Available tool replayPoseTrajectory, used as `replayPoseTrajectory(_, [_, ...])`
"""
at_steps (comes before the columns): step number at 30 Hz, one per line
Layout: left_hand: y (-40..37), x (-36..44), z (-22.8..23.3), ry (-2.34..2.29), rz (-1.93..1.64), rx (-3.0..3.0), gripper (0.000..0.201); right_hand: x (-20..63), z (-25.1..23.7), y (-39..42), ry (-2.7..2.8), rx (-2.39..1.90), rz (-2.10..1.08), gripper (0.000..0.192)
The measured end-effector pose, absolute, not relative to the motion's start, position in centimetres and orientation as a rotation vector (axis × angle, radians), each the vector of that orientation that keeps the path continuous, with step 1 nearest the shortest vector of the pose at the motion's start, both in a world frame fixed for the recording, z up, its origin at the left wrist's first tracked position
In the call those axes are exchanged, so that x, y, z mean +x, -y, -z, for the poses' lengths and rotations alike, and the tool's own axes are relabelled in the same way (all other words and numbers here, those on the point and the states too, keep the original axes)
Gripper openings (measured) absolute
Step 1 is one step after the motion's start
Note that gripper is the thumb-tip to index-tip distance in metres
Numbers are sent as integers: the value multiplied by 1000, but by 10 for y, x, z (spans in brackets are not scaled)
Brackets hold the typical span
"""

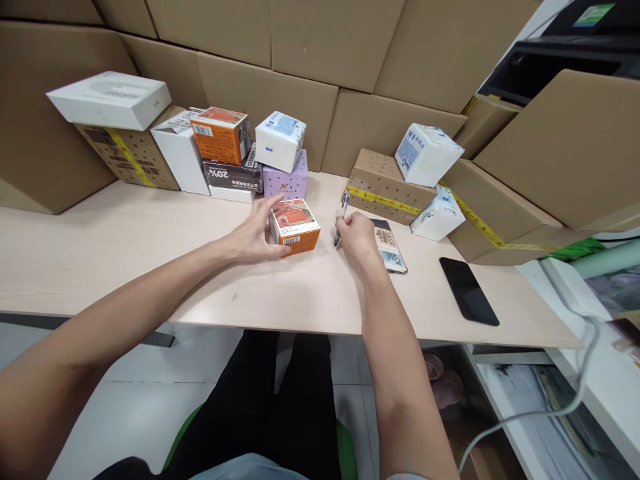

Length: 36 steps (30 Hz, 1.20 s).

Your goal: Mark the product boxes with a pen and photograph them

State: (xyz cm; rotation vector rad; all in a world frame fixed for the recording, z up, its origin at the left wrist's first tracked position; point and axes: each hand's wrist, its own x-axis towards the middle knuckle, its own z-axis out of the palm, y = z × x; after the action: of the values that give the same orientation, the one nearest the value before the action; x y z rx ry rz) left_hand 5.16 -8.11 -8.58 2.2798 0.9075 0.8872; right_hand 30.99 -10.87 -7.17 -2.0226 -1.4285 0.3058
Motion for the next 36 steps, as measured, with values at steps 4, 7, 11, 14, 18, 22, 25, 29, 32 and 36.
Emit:
replayPoseTrajectory(4, [83, 52, 86, -873, -905, 2264, 107, 309, 68, 106, 1140, -1703, -556, 16])
replayPoseTrajectory(7, [81, 52, 87, -815, -928, 2289, 102, 307, 60, 107, 1017, -1443, -676, 11])
replayPoseTrajectory(11, [78, 51, 88, -764, -933, 2328, 98, 300, 47, 113, 917, -1125, -820, 12])
replayPoseTrajectory(14, [77, 50, 89, -747, -897, 2388, 86, 293, 43, 118, 950, -1037, -912, 22])
replayPoseTrajectory(18, [78, 50, 91, -705, -872, 2413, 67, 282, 47, 120, 1031, -1035, -956, 21])
replayPoseTrajectory(22, [80, 51, 90, -664, -892, 2403, 60, 271, 55, 121, 1146, -1044, -884, 28])
replayPoseTrajectory(25, [81, 52, 89, -666, -886, 2405, 59, 266, 59, 124, 1234, -1086, -794, 30])
replayPoseTrajectory(29, [79, 53, 92, -662, -905, 2403, 62, 267, 64, 124, 1357, -1137, -693, 26])
replayPoseTrajectory(32, [78, 53, 93, -647, -929, 2412, 62, 268, 66, 123, 1406, -1154, -645, 25])
replayPoseTrajectory(36, [79, 54, 93, -644, -930, 2422, 63, 269, 67, 123, 1451, -1148, -624, 21])
